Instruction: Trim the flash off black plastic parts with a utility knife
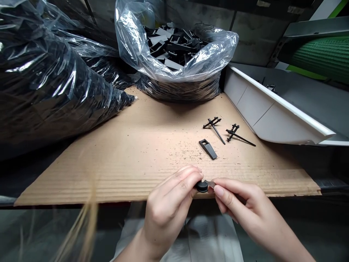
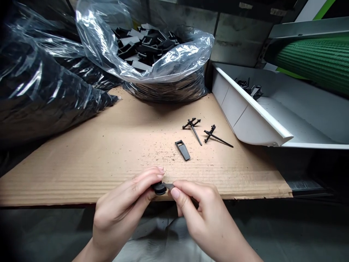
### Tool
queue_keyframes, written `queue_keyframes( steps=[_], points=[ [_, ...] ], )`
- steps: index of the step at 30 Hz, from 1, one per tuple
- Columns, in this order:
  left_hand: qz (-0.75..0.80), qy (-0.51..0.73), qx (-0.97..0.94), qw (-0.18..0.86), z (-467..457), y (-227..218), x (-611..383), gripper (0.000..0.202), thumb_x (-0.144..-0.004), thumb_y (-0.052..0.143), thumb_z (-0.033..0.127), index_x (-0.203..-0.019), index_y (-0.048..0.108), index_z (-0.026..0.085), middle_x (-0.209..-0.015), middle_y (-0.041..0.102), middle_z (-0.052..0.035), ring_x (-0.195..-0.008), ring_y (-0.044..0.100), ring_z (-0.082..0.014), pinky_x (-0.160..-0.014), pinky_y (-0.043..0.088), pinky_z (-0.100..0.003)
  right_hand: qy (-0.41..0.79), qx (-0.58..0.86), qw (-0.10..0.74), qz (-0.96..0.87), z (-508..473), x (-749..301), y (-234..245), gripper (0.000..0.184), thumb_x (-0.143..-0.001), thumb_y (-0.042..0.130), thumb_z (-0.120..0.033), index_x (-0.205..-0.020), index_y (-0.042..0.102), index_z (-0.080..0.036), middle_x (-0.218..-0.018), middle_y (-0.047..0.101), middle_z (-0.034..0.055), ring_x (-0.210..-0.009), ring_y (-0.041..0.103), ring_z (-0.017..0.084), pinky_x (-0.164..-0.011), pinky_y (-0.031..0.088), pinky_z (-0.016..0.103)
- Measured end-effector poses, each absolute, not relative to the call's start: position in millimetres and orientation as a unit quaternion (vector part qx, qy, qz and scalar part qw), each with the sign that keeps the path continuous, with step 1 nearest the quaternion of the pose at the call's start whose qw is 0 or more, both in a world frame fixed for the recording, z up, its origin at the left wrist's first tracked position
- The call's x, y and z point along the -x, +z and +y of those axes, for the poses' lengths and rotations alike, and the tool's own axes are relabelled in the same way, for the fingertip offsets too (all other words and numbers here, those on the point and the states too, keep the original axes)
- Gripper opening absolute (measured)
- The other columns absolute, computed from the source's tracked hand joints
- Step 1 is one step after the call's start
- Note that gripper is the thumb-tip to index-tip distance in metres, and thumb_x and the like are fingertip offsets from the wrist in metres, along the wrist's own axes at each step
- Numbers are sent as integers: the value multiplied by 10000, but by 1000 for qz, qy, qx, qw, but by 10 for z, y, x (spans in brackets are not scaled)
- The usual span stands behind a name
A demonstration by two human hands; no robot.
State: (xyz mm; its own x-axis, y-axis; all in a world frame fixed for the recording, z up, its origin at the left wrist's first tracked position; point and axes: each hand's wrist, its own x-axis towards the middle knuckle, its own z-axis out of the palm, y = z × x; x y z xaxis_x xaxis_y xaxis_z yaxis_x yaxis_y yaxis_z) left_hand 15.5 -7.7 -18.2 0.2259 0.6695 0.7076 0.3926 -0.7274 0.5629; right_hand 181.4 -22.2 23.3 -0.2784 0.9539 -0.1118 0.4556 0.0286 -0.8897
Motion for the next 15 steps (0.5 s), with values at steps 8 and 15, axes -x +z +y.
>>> queue_keyframes(
  steps=[8, 15],
  points=[
    [344, 526, -748, 212, -62, -127, -134, 257, -761, 553, -15, -963, 637, 121, -951, 683, -44, -911, 633, -131, -853, 487, -175, 665, 403, 163, -608, 18, -1963, 306, 276, -846, 493, -347, -757, 624, -121, -478, 423, -52, -402, 307, 38, -388, 223, 178],
    [354, 523, -744, 218, -56, -88, -123, 195, -771, 578, 45, -933, 654, 121, -920, 701, -53, -875, 646, -134, -824, 493, -165, 653, 447, 250, -558, -161, -1941, 326, 212, -803, 570, -363, -817, 670, -178, -553, 518, -32, -446, 380, 44, -425, 316, 164]
  ],
)
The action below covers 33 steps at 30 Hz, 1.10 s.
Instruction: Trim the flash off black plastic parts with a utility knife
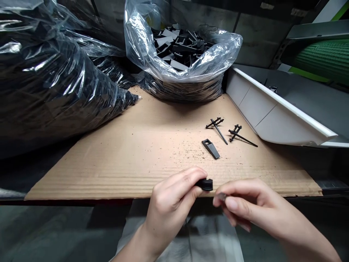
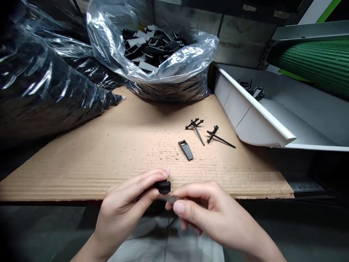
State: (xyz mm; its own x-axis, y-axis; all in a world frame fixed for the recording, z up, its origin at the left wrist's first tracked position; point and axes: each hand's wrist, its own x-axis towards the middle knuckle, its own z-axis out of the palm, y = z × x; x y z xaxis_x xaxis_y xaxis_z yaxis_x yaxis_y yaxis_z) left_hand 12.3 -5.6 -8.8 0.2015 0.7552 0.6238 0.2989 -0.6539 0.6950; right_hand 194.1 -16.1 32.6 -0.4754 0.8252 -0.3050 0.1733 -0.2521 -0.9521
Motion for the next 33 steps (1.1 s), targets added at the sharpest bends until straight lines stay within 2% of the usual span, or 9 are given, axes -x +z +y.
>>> queue_keyframes(
  steps=[3, 6, 10, 14, 19, 21, 24, 28, 33],
  points=[
    [380, 504, -729, 265, -59, -41, -120, 177, -742, 656, 160, -918, 667, 147, -840, 716, -19, -753, 668, -125, -708, 520, -134, 575, 524, 394, -490, -280, -1892, 245, 144, -738, 648, -327, -847, 675, -237, -580, 522, -45, -490, 423, 55, -480, 383, 160],
    [412, 491, -691, 336, -61, -15, -121, 232, -705, 694, 243, -928, 672, 184, -840, 721, 6, -700, 676, -127, -639, 534, -136, 480, 579, 452, -479, -331, -1831, 135, 179, -733, 645, -325, -897, 673, -260, -662, 552, -21, -540, 460, 78, -486, 413, 162],
    [417, 487, -669, 377, -66, -31, -119, 237, -700, 695, 236, -935, 674, 218, -868, 721, 11, -728, 681, -149, -639, 551, -167, 448, 571, 435, -533, -331, -1773, 70, 245, -751, 609, -341, -962, 662, -227, -653, 543, 3, -516, 456, 104, -459, 428, 203],
    [414, 491, -666, 381, -63, -53, -116, 242, -712, 679, 214, -953, 669, 228, -891, 718, -2, -756, 682, -171, -635, 562, -197, 445, 555, 473, -520, -357, -1727, 88, 208, -739, 614, -295, -931, 671, -238, -612, 512, -21, -501, 435, 89, -455, 406, 188],
    [405, 468, -715, 326, -59, -12, -111, 183, -745, 636, 183, -916, 679, 231, -809, 724, 3, -652, 675, -158, -631, 555, -221, 540, 510, 446, -499, -365, -1746, 98, 241, -734, 611, -236, -969, 660, -247, -539, 489, -57, -436, 391, 55, -471, 405, 178],
    [408, 471, -724, 297, -60, 10, -112, 147, -744, 633, 173, -870, 687, 226, -796, 723, 4, -659, 672, -159, -642, 549, -227, 509, 555, 442, -487, -351, -1788, 109, 189, -740, 616, -285, -907, 669, -214, -532, 481, -53, -425, 371, 53, -454, 404, 178],
    [418, 478, -714, 294, -58, 15, -120, 147, -731, 650, 174, -869, 682, 215, -798, 722, 4, -680, 671, -160, -627, 544, -217, 437, 610, 455, -479, -339, -1830, 139, 233, -734, 620, -349, -905, 662, -196, -545, 481, -40, -445, 383, 70, -420, 385, 182],
    [413, 488, -687, 346, -52, -13, -124, 208, -698, 686, 173, -902, 671, 216, -846, 718, 2, -712, 677, -162, -623, 548, -196, 514, 554, 457, -469, -329, -1770, 164, 262, -716, 642, -292, -969, 651, -219, -571, 491, -46, -455, 390, 55, -408, 358, 157],
    [376, 485, -626, 481, -46, -2, -120, 281, -689, 661, 84, -937, 646, 217, -832, 721, -2, -707, 687, -169, -526, 552, -166, 581, 509, 436, -461, -263, -1658, 138, 186, -748, 627, -307, -866, 646, -164, -567, 508, -39, -434, 390, 39, -398, 325, 156]
  ],
)
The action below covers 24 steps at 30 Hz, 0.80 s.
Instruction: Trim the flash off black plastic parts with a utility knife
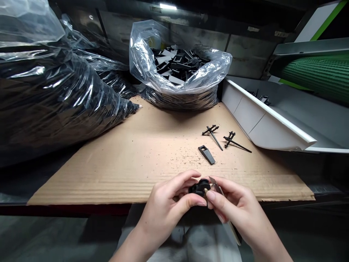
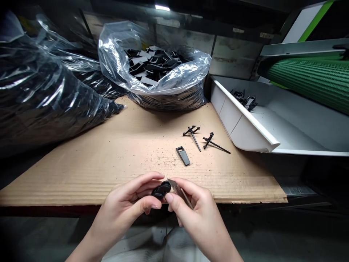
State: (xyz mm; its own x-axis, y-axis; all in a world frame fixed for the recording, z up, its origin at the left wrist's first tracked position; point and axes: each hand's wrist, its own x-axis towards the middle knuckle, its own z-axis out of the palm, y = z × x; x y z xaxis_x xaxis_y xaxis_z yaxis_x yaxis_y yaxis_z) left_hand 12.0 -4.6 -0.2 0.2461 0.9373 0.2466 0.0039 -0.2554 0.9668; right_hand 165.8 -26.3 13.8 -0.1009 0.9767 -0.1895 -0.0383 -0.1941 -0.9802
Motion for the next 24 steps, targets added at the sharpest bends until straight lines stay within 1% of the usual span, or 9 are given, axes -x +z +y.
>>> queue_keyframes(
  steps=[4, 7, 9, 11, 13, 14, 17, 20, 24],
  points=[
    [359, 486, -600, 524, -44, 18, -120, 311, -680, 635, 43, -931, 644, 227, -835, 723, 4, -698, 692, -164, -467, 534, -137, 574, 501, 435, -480, -230, -1655, 114, 194, -760, 614, -319, -693, 598, -138, -542, 479, -46, -414, 368, 29, -393, 303, 160],
    [367, 486, -602, 516, -45, 9, -112, 306, -668, 661, 70, -934, 644, 220, -831, 723, -7, -723, 690, -174, -501, 543, -151, 555, 517, 443, -477, -258, -1653, 112, 197, -741, 624, -345, -692, 603, -155, -523, 493, -45, -394, 364, 39, -368, 305, 169],
    [385, 492, -590, 512, -41, 11, -104, 235, -703, 658, 146, -933, 639, 191, -829, 720, -41, -740, 686, -191, -539, 553, -183, 445, 561, 482, -505, -304, -1627, 103, 155, -739, 626, -334, -742, 634, -179, -539, 547, -24, -392, 421, 67, -368, 354, 193],
    [386, 482, -573, 539, -29, 35, -102, 211, -770, 604, 254, -953, 629, 152, -784, 714, -72, -687, 681, -188, -529, 546, -204, 242, 585, 529, -566, -357, -1582, 78, 111, -746, 630, -254, -844, 658, -212, -644, 637, 15, -490, 551, 125, -469, 459, 239],
    [375, 458, -555, 584, -7, 75, -115, 272, -789, 579, 316, -981, 628, 129, -742, 708, -76, -619, 664, -165, -520, 533, -205, 87, 536, 541, -642, -401, -1542, 43, 218, -754, 614, -137, -939, 654, -246, -780, 681, 30, -652, 628, 166, -622, 505, 266],
    [371, 449, -544, 604, 5, 94, -128, 276, -769, 604, 311, -975, 638, 130, -736, 707, -70, -611, 657, -156, -531, 531, -205, 66, 498, 534, -680, -416, -1535, 26, 273, -761, 598, -100, -980, 642, -256, -828, 684, 30, -715, 637, 171, -671, 507, 264],
    [379, 461, -495, 632, 30, 116, -179, 204, -702, 662, 191, -904, 671, 166, -747, 707, -37, -642, 652, -148, -539, 525, -188, 153, 437, 494, -736, -430, -1603, -2, 298, -805, 531, -103, -1059, 594, -247, -943, 658, 38, -834, 627, 165, -720, 509, 229],
    [401, 480, -511, 590, 23, 85, -207, 190, -733, 616, 149, -908, 676, 189, -788, 706, -33, -684, 654, -157, -562, 530, -201, 172, 488, 460, -721, -410, -1760, 2, 310, -849, 457, -121, -1121, 553, -235, -1056, 611, 50, -933, 593, 163, -796, 484, 232],
    [406, 492, -631, 442, 6, 57, -190, 212, -777, 578, 128, -945, 682, 205, -941, 683, -38, -892, 623, -189, -796, 508, -264, 135, 469, 439, -754, -344, -1870, 20, 387, -832, 469, -63, -1167, 505, -255, -865, 634, 2, -719, 605, 112, -687, 493, 197]
  ],
)
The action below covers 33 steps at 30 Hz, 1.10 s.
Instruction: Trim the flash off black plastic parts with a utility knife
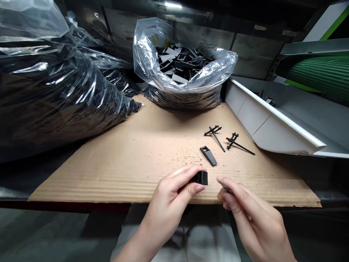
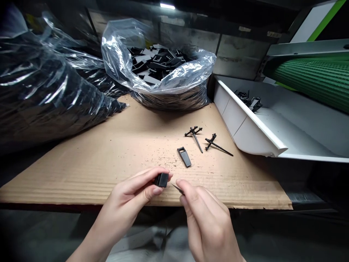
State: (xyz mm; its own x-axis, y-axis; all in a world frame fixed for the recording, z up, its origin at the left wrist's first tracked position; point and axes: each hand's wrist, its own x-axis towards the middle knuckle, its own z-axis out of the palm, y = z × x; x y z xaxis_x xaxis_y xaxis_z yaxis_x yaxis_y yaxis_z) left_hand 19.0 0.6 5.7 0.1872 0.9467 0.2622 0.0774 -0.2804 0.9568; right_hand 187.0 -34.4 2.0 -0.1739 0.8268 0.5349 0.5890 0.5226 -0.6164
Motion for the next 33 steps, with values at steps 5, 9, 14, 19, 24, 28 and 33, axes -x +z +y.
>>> queue_keyframes(
  steps=[5, 9, 14, 19, 24, 28, 33],
  points=[
    [372, 493, -689, 378, 16, 58, -153, 253, -797, 559, 91, -971, 665, 241, -944, 676, 9, -909, 616, -134, -797, 491, -166, 245, 489, 428, -719, -259, -1802, 68, 185, -863, 453, -127, -951, 588, -219, -624, 563, -34, -512, 542, 86, -503, 461, 176],
    [375, 507, -691, 354, 15, 28, -154, 250, -795, 569, 96, -972, 658, 249, -946, 685, 22, -884, 627, -125, -763, 498, -144, 204, 487, 412, -743, -249, -1777, 88, 155, -859, 469, -136, -927, 596, -193, -723, 569, 18, -650, 569, 122, -574, 458, 217],
    [363, 506, -700, 349, -5, 12, -149, 255, -810, 549, 85, -985, 639, 246, -926, 679, 36, -851, 626, -91, -744, 479, -93, 101, 473, 380, -789, -281, -1777, 18, 247, -839, 486, -108, -1069, 559, -163, -726, 508, 42, -634, 508, 144, -539, 428, 263],
    [359, 500, -705, 353, -3, 23, -151, 243, -788, 575, 75, -950, 639, 245, -904, 680, 44, -832, 627, -97, -731, 484, -106, 81, 517, 388, -759, -265, -1823, -2, 227, -840, 500, -133, -1049, 585, -160, -786, 526, 55, -718, 531, 157, -614, 439, 269],
    [420, 484, -687, 342, -23, -52, -230, 314, -720, 655, 115, -990, 578, 255, -907, 656, 22, -819, 626, -145, -701, 502, -198, 281, 559, 389, -676, -223, -1864, 84, 245, -832, 537, -251, -1075, 556, -271, -760, 523, -25, -612, 531, 83, -519, 449, 147],
    [426, 467, -662, 403, -51, -80, -250, 336, -731, 605, 69, -962, 523, 298, -921, 620, 54, -853, 618, -139, -727, 499, -223, 416, 535, 385, -627, -178, -1839, 96, 231, -818, 547, -251, -1035, 604, -310, -784, 621, -47, -711, 585, 88, -656, 483, 149],
    [398, 474, -638, 459, -59, -51, -226, 462, -726, 496, -29, -993, 507, 348, -953, 628, 85, -875, 618, -105, -725, 496, -187, 476, 541, 416, -555, -151, -1847, 27, 146, -777, 603, -313, -907, 666, -292, -936, 694, -36, -872, 626, 124, -730, 502, 169]
  ],
)
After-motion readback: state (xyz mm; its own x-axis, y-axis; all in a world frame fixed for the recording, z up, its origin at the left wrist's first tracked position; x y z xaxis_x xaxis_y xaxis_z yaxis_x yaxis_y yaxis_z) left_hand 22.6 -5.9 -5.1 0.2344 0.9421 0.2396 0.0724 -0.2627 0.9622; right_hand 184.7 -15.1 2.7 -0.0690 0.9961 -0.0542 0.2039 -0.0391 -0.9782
